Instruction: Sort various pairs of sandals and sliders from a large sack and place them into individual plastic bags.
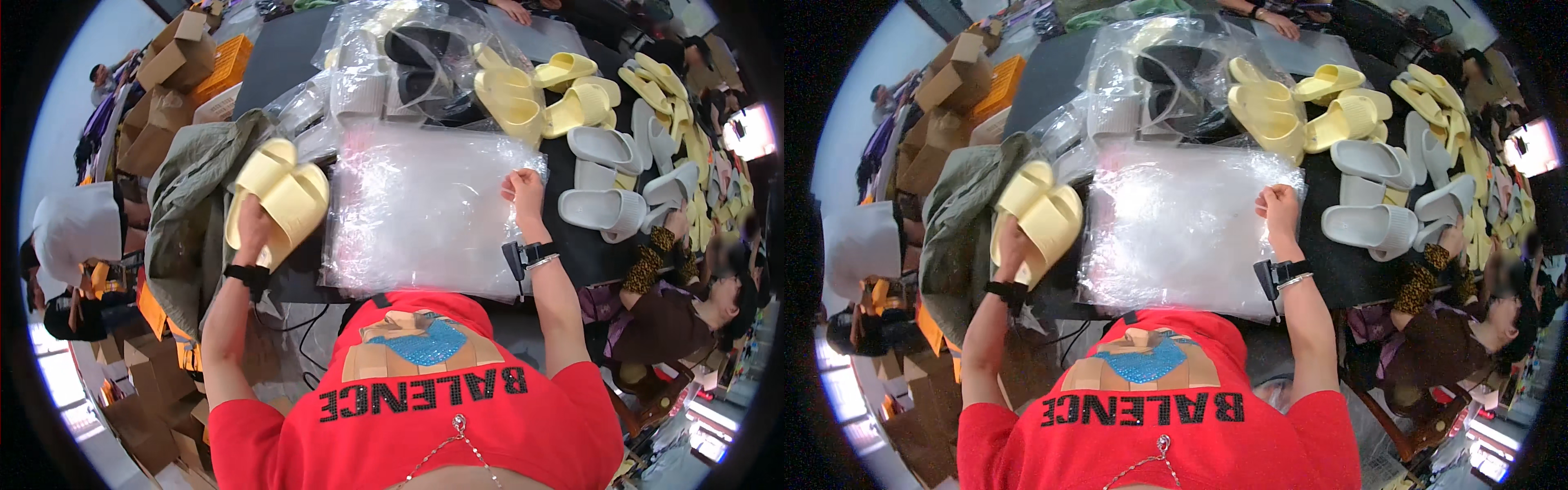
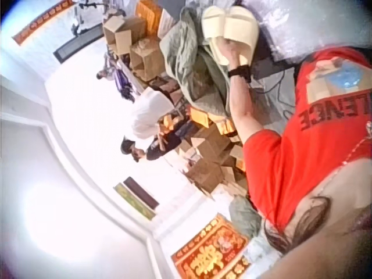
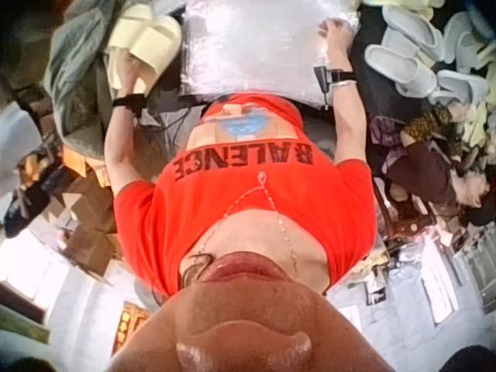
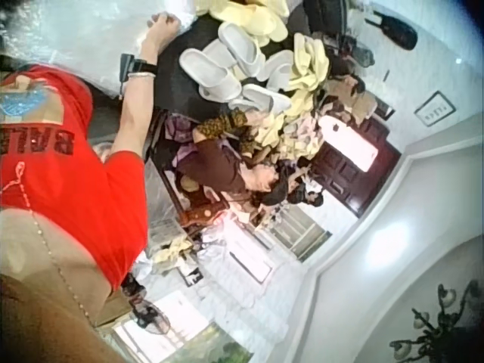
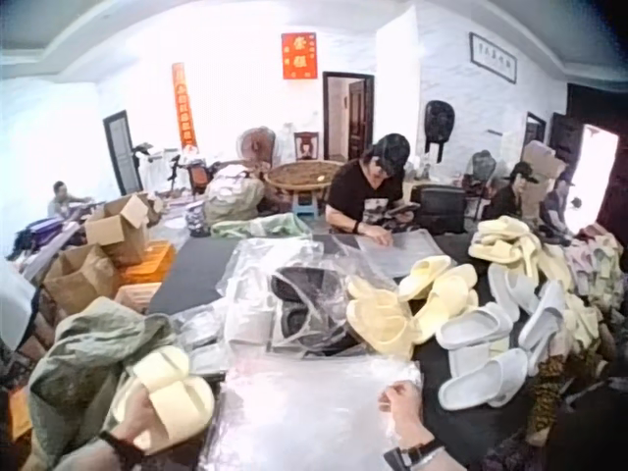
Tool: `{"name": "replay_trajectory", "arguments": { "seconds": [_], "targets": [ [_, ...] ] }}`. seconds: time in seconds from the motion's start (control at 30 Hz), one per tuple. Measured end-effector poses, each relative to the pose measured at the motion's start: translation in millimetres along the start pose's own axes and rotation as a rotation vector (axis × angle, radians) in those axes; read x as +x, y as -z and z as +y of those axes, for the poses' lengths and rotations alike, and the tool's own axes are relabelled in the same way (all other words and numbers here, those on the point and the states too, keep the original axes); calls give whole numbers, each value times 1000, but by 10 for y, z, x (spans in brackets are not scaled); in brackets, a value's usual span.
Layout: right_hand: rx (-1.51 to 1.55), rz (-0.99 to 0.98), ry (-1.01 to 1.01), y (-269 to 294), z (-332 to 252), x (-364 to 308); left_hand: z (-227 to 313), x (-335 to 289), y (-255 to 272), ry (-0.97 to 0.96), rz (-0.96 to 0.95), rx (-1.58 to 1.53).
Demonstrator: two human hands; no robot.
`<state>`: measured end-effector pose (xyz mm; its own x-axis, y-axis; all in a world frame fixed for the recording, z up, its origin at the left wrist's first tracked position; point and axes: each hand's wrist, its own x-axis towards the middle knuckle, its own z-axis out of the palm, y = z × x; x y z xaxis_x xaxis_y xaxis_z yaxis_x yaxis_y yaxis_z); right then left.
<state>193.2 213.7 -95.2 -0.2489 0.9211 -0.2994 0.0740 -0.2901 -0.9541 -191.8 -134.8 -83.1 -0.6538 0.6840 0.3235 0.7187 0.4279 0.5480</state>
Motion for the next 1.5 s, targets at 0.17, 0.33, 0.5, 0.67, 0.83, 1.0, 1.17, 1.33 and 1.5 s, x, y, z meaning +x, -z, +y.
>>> {"name": "replay_trajectory", "arguments": {
  "seconds": [0.17, 0.33, 0.5, 0.67, 0.83, 1.0, 1.17, 1.33, 1.5],
  "targets": [
    [66, -22, -47, -50, -52, -25, 770, 426, 672, 5, 66, -151],
    [18, -159, 44, -70, -39, -92, 2057, 344, 242, -129, -389, -721],
    [110, -317, 171, -83, 125, -32, 2531, 179, -1064, -440, -492, -326],
    [12, -121, 163, -109, 63, -45, 2012, 71, -1500, -456, -463, -65],
    [-25, -45, 202, -134, 216, 65, 1437, 90, -1229, -369, -416, 87],
    [-163, -123, 143, 18, 150, -184, 1412, -10, -1240, -356, -384, 131],
    [-291, -541, -271, 504, 31, -914, 1298, -83, -1306, -361, -339, 113],
    [-279, -563, -218, 727, 224, -1222, 1328, -34, -1294, -391, -348, 106],
    [-261, -365, -217, 619, 246, -1336, 1418, 29, -1209, -379, -375, 120]
  ]
}}
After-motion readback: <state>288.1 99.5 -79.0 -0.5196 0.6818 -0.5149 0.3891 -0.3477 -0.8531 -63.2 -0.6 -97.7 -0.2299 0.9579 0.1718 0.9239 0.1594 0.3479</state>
